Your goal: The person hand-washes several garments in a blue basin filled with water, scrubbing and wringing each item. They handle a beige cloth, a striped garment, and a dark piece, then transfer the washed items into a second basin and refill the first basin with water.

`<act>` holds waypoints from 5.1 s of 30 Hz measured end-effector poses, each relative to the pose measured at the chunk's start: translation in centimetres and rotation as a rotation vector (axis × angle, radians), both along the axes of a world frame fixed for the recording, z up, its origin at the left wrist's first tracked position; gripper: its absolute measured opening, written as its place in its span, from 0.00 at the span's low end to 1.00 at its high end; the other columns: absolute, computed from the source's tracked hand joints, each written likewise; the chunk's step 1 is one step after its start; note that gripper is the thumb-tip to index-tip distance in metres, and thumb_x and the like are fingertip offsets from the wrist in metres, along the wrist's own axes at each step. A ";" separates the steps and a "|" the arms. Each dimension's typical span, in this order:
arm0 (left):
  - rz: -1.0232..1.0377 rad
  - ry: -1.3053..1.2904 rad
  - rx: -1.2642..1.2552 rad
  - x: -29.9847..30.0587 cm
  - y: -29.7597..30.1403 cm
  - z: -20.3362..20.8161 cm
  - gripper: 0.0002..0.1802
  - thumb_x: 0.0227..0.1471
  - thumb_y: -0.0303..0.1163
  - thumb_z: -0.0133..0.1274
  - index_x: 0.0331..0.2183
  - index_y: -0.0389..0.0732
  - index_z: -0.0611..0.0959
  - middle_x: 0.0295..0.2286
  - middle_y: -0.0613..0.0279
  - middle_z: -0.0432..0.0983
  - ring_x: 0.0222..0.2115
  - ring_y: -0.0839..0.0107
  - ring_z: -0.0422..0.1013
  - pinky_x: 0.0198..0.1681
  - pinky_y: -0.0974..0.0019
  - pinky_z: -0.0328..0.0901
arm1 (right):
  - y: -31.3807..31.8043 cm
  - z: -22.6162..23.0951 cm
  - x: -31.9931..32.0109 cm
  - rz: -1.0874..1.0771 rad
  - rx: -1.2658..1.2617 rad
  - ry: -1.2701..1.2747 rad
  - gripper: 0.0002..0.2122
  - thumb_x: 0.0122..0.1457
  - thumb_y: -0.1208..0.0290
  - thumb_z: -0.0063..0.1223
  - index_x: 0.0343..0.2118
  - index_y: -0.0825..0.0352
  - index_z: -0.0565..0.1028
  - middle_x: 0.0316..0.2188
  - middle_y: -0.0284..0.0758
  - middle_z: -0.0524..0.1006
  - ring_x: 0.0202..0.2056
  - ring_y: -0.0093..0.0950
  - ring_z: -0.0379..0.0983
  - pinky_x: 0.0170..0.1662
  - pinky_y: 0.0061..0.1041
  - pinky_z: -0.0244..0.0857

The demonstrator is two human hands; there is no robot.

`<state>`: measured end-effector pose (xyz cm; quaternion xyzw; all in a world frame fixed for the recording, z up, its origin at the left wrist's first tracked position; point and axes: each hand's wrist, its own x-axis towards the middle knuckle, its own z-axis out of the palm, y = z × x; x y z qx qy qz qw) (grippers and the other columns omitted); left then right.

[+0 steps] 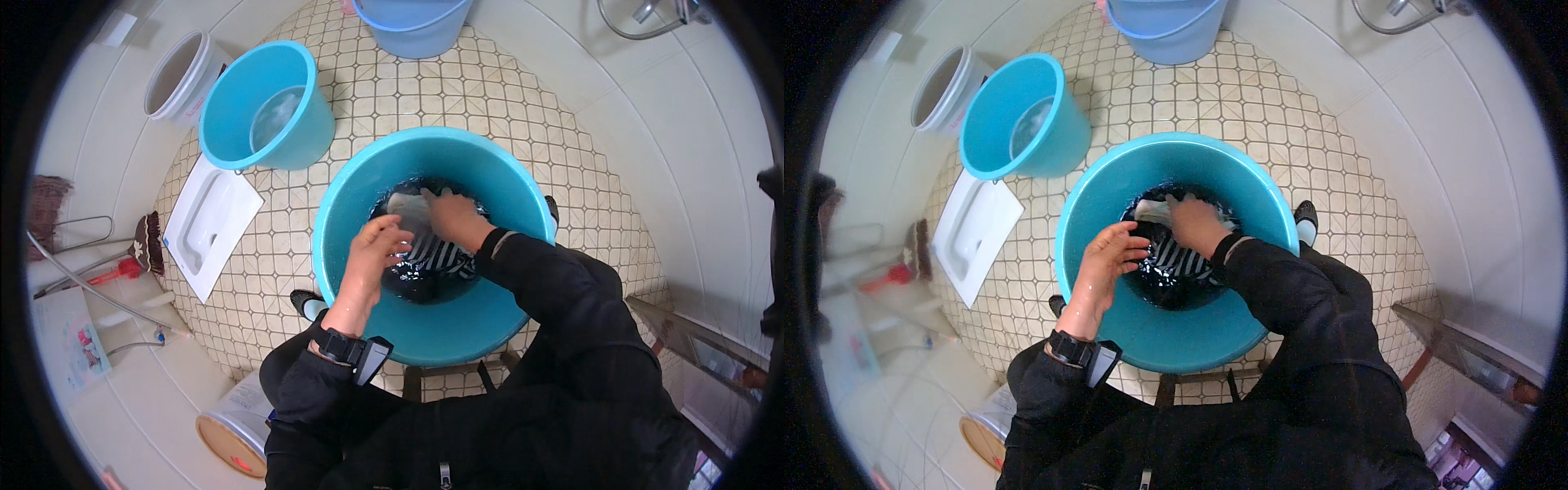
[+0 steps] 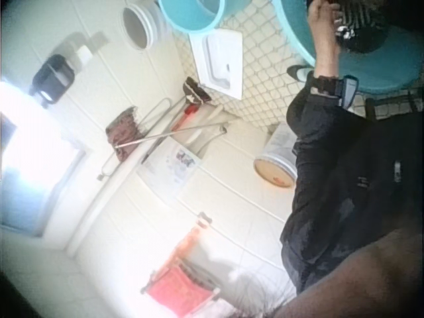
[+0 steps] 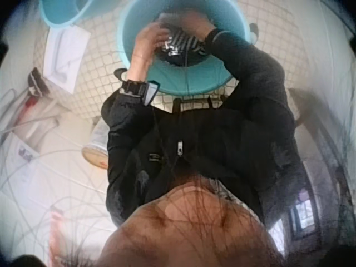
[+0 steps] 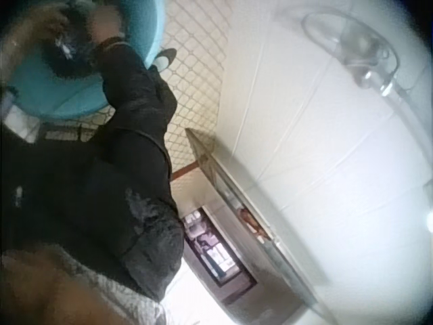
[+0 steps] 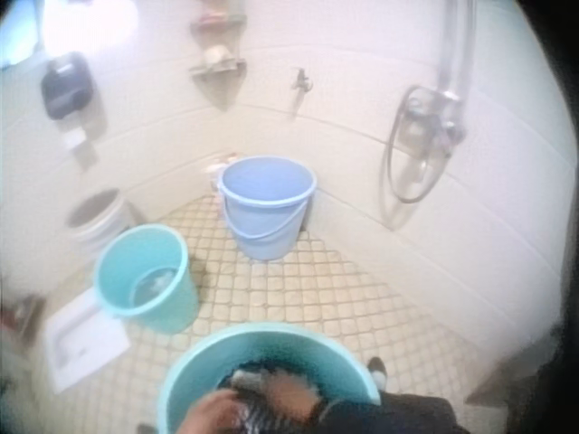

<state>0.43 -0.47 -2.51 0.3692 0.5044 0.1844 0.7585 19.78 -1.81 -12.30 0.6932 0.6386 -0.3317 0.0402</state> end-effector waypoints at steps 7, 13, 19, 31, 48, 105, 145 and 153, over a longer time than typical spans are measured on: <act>-0.160 0.051 -0.046 -1.5 -0.6 -0.7 0.18 0.59 0.42 0.45 0.45 0.41 0.77 0.36 0.61 0.77 0.36 0.74 0.72 0.38 0.71 0.64 | -1.5 -12.6 -3.6 0.187 -0.015 0.040 0.31 0.53 0.69 0.50 0.61 0.65 0.56 0.56 0.55 0.59 0.53 0.47 0.64 0.54 0.36 0.60; -0.137 0.048 -0.042 -2.3 -0.5 -0.4 0.17 0.59 0.41 0.45 0.45 0.41 0.77 0.35 0.63 0.77 0.36 0.75 0.71 0.39 0.72 0.63 | -0.9 -13.2 -2.5 0.162 0.216 0.300 0.21 0.55 0.62 0.48 0.51 0.65 0.70 0.51 0.48 0.70 0.49 0.42 0.69 0.50 0.36 0.63; -0.106 0.104 0.005 -2.0 -0.4 -1.1 0.17 0.59 0.40 0.46 0.46 0.42 0.76 0.38 0.64 0.76 0.37 0.75 0.70 0.40 0.70 0.62 | 2.6 -7.0 -0.2 0.310 -0.212 -0.097 0.15 0.55 0.71 0.47 0.45 0.66 0.75 0.42 0.45 0.76 0.42 0.42 0.73 0.45 0.38 0.66; 0.169 -0.065 -0.007 0.1 -0.2 0.3 0.43 0.53 0.58 0.48 0.62 0.47 0.54 0.57 0.54 0.57 0.58 0.56 0.54 0.56 0.52 0.54 | -1.4 13.5 3.3 -0.615 -0.312 1.220 0.20 0.59 0.66 0.54 0.52 0.69 0.70 0.44 0.37 0.76 0.42 0.25 0.72 0.44 0.25 0.66; 0.493 -0.435 -0.173 1.8 -1.1 -1.8 0.22 0.59 0.34 0.46 0.53 0.40 0.63 0.44 0.57 0.69 0.46 0.63 0.67 0.49 0.57 0.65 | -4.6 11.7 -5.7 -0.056 0.613 0.675 0.17 0.59 0.65 0.47 0.48 0.66 0.67 0.41 0.46 0.70 0.47 0.44 0.68 0.50 0.33 0.63; 0.286 -0.336 -0.081 0.8 -2.8 -1.7 0.30 0.61 0.52 0.38 0.55 0.40 0.66 0.50 0.58 0.68 0.51 0.63 0.65 0.52 0.60 0.62 | -2.4 8.3 -5.5 0.080 0.897 0.417 0.11 0.51 0.66 0.53 0.32 0.69 0.71 0.29 0.43 0.70 0.28 0.40 0.71 0.29 0.31 0.68; 0.322 -0.541 -0.344 0.6 -0.2 -5.7 0.41 0.50 0.70 0.38 0.51 0.46 0.68 0.47 0.56 0.70 0.49 0.56 0.67 0.52 0.49 0.63 | -2.5 9.5 -3.9 0.028 0.475 0.951 0.13 0.51 0.66 0.54 0.40 0.64 0.71 0.34 0.41 0.75 0.38 0.37 0.73 0.43 0.32 0.65; 0.440 -0.497 -0.125 1.5 -2.9 -7.7 0.17 0.59 0.37 0.44 0.47 0.39 0.70 0.41 0.57 0.73 0.41 0.62 0.72 0.44 0.60 0.68 | -2.2 8.1 -7.0 -0.376 0.642 0.581 0.13 0.52 0.62 0.54 0.27 0.69 0.71 0.23 0.48 0.75 0.27 0.48 0.73 0.32 0.42 0.68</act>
